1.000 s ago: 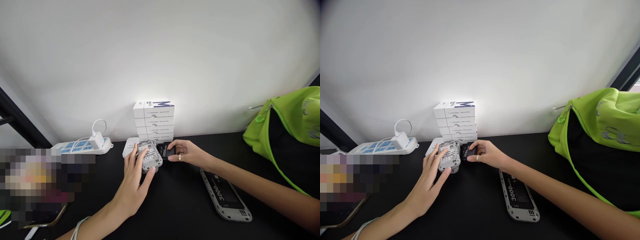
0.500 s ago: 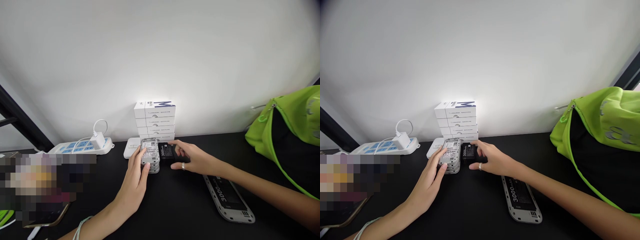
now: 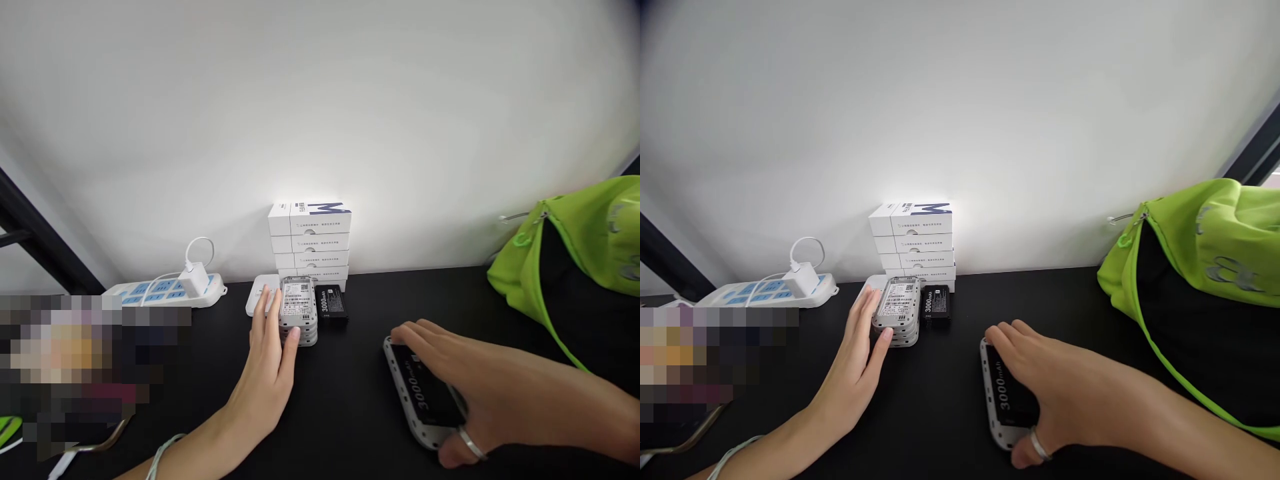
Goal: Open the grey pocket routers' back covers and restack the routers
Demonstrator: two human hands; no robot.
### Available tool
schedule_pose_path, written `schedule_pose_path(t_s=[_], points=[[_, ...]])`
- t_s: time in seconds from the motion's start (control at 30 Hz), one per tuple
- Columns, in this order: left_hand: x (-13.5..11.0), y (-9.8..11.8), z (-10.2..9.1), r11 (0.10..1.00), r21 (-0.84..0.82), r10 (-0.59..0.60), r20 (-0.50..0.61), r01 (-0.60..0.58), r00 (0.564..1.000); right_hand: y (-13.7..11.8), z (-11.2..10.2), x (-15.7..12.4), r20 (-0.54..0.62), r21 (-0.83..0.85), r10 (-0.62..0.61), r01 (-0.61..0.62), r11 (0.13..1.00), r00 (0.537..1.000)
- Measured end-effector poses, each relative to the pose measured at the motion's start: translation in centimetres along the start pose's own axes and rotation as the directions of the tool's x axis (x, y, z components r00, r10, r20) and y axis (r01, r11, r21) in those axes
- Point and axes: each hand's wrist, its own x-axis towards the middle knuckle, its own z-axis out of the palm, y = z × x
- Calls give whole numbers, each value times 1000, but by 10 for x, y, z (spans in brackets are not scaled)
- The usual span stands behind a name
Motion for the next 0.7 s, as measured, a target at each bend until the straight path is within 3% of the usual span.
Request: schedule_pose_path(t_s=[0.07, 0.13, 0.2, 0.23, 0.33, 0.53, 0.6, 0.7], points=[[-8, 6, -3, 983, 50, 179, 3, -179, 984, -14, -1, 5, -58, -12, -114, 114, 993, 992], [-17, 9, 0, 935, -9, 350, 177, -354, 920, -27, 5, 11, -118, -21, -253, 252, 967, 960], [-27, 7, 9, 898, -116, 439, 294, -425, 849, -36, 16, 17, -169, -4, -359, 363, 932, 918], [-30, 5, 14, 889, -145, 458, 314, -435, 831, -40, 23, 21, -196, 14, -390, 400, 916, 900], [-38, -2, 28, 909, -187, 416, 350, -372, 839, -50, 37, 27, -288, 123, -388, 436, 892, 875], [-39, -1, 22, 937, -268, 323, 412, -225, 852, -62, 25, 23, -292, 526, -133, 275, 805, 947], [-38, 3, 17, 933, -274, 333, 410, -233, 849, -65, 23, 20, -298, 561, -133, 287, 776, 945], [-36, 8, 11, 925, -256, 363, 369, -281, 856, -69, 24, 16, -387, 458, -187, 364, 811, 903]])
